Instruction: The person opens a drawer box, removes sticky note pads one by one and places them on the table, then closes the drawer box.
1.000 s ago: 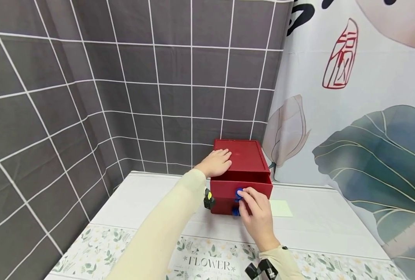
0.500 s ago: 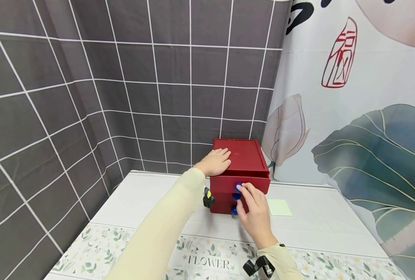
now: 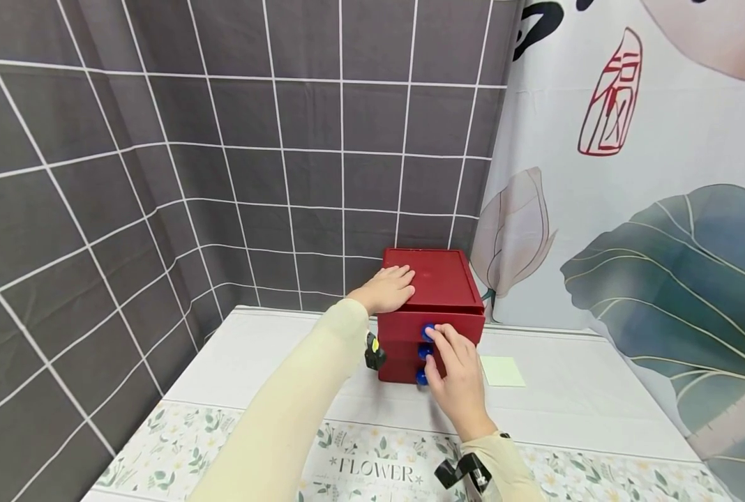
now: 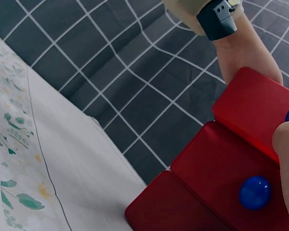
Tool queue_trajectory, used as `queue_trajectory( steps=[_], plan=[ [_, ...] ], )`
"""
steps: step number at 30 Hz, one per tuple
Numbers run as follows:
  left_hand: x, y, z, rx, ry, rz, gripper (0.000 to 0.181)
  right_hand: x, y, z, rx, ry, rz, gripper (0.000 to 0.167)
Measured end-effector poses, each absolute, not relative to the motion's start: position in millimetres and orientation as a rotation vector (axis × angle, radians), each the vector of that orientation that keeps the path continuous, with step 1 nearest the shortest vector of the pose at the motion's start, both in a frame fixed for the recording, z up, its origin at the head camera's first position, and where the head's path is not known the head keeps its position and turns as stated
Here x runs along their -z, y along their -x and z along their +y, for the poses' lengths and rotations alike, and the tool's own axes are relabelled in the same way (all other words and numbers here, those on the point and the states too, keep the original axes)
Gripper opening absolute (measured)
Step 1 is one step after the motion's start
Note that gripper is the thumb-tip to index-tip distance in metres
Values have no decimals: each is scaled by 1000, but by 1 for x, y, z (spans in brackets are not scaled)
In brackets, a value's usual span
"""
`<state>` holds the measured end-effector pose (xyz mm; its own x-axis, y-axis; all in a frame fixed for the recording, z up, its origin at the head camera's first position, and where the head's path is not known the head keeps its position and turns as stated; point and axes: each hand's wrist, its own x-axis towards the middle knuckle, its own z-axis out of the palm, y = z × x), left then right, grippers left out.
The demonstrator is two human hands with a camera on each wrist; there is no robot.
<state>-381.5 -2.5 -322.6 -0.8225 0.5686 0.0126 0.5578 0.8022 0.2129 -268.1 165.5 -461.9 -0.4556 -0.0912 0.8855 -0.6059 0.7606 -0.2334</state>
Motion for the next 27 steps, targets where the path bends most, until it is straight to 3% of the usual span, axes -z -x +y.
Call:
queue_trajectory(
  steps=[27],
  plan=[
    [324, 383, -4, -443, -882, 2900, 57, 465, 278, 164, -704, -501, -1987, 55]
  ],
)
